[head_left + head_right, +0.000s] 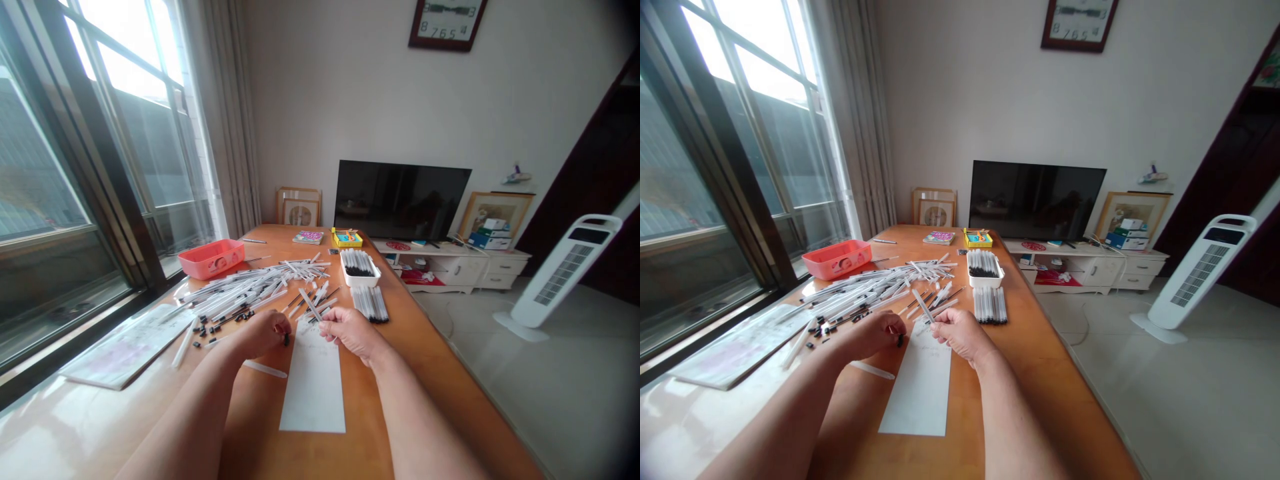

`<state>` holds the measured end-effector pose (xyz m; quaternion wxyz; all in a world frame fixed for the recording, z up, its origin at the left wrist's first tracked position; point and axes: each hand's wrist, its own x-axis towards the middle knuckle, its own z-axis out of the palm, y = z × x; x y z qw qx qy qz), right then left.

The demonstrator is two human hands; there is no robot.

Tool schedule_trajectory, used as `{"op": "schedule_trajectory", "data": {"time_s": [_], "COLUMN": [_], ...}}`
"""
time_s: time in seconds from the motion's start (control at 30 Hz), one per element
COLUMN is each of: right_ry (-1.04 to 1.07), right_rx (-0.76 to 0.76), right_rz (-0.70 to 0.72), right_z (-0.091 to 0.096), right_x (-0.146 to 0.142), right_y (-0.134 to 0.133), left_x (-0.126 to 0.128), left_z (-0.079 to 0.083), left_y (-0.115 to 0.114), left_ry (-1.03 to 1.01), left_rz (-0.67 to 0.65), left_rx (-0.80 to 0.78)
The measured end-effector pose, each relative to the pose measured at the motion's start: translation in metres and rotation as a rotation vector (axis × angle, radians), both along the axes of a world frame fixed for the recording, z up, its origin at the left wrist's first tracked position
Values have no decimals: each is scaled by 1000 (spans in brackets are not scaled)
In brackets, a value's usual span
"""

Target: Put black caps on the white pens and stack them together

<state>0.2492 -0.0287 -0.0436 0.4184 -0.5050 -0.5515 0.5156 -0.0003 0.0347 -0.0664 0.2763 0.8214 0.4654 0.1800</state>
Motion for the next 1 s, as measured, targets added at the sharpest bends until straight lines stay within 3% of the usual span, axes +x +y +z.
{"op": "schedule_trajectory", "data": {"time_s": [0.3, 0.43, 0.53, 0.7, 1.0], "right_ry": [-22, -34, -51, -54, -62], "right_rx": [-7, -24, -23, 11, 57], "right_rz": [12, 12, 21, 38, 69], "right_z": [-1, -1, 0, 0, -7], "right_x": [1, 2, 1, -2, 0], "right_y": [0, 0, -2, -4, -2], "left_x": [5, 6, 5, 4, 2], "left_z": [7, 19, 30, 40, 40], "left_y": [-6, -10, -14, -15, -13], "left_ry": [64, -167, -426, -775, -866], "left_rz": [116, 202, 283, 298, 281], "left_rx": [81, 53, -72, -213, -273]}}
